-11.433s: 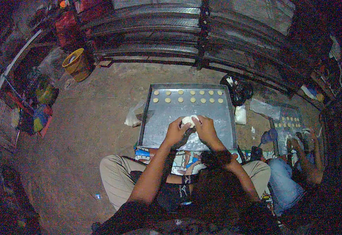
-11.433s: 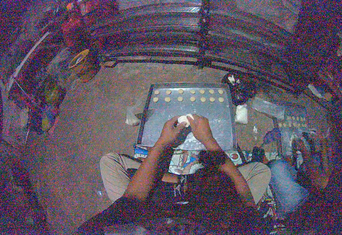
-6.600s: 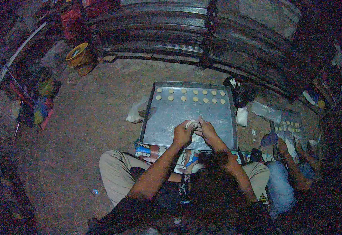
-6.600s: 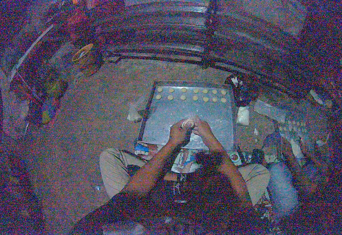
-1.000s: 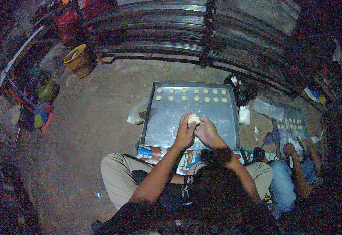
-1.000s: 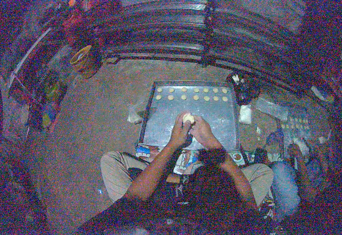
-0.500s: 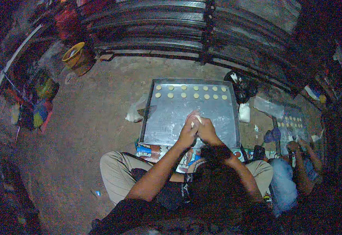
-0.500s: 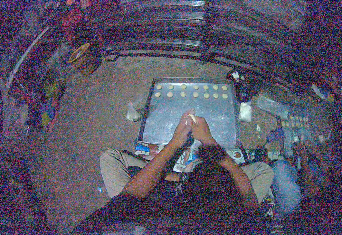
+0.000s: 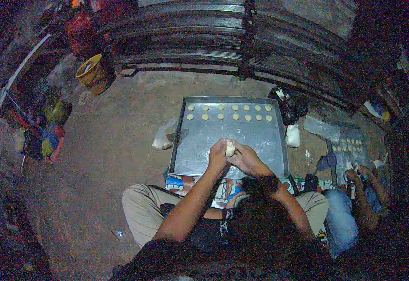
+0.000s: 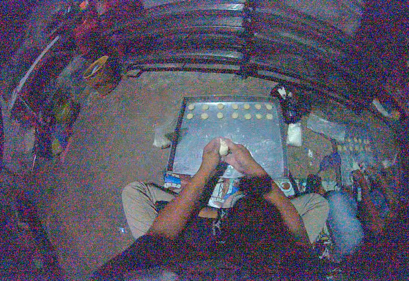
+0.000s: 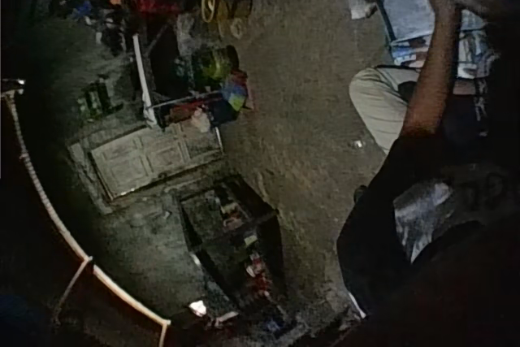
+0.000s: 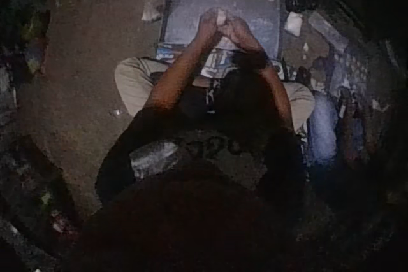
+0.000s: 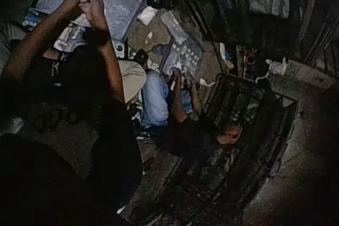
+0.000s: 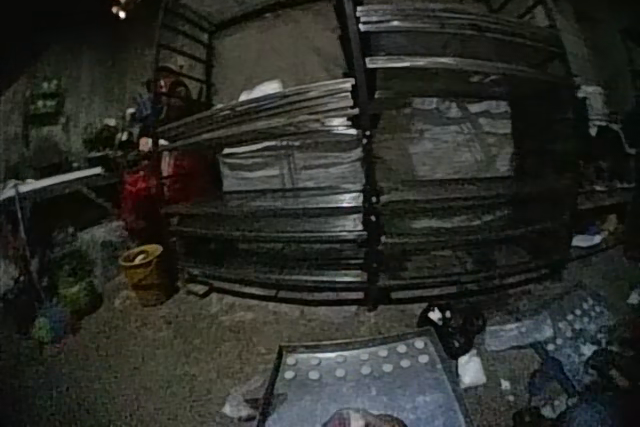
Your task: The person forms pieces of dough into small, flat rounds by hand and places them onto a metal tray.
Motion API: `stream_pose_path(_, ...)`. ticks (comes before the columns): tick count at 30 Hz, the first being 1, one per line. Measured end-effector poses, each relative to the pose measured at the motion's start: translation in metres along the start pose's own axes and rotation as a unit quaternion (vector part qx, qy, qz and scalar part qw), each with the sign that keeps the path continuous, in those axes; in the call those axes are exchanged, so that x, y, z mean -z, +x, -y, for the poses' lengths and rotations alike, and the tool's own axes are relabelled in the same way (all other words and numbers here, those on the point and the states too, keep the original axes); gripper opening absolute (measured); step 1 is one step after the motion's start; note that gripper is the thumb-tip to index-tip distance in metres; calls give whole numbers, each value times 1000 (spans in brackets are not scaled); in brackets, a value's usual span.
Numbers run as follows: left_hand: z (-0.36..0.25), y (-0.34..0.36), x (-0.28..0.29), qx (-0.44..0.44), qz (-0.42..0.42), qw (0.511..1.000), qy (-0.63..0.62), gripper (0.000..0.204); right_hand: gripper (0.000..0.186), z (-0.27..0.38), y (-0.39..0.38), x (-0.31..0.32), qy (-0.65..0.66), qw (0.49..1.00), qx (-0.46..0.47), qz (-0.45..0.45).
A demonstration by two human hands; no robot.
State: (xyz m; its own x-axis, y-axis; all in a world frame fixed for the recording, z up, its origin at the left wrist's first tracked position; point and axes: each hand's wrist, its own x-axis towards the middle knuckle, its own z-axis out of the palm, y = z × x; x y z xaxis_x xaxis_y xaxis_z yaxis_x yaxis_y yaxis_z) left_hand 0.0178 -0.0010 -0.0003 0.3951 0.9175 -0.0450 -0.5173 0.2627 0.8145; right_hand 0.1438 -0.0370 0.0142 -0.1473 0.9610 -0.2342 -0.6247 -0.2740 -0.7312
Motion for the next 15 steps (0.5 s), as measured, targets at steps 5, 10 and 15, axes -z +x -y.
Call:
stream_pose_path(5, -9, -1, -6, 35, -44, 998, 0, 26, 43, -1, 0, -9, 57, 998, -1, -1)
stream_pose_path(10, -7, -2, -5, 2, 23, 997, 78, 35, 45, 6, 0, -3, 47, 996, -75, 14)
stream_pose_path(15, -18, -9, -12, -18, 84, 992, 91, 44, 44, 10, -1, 7, -144, 988, -18, -51)
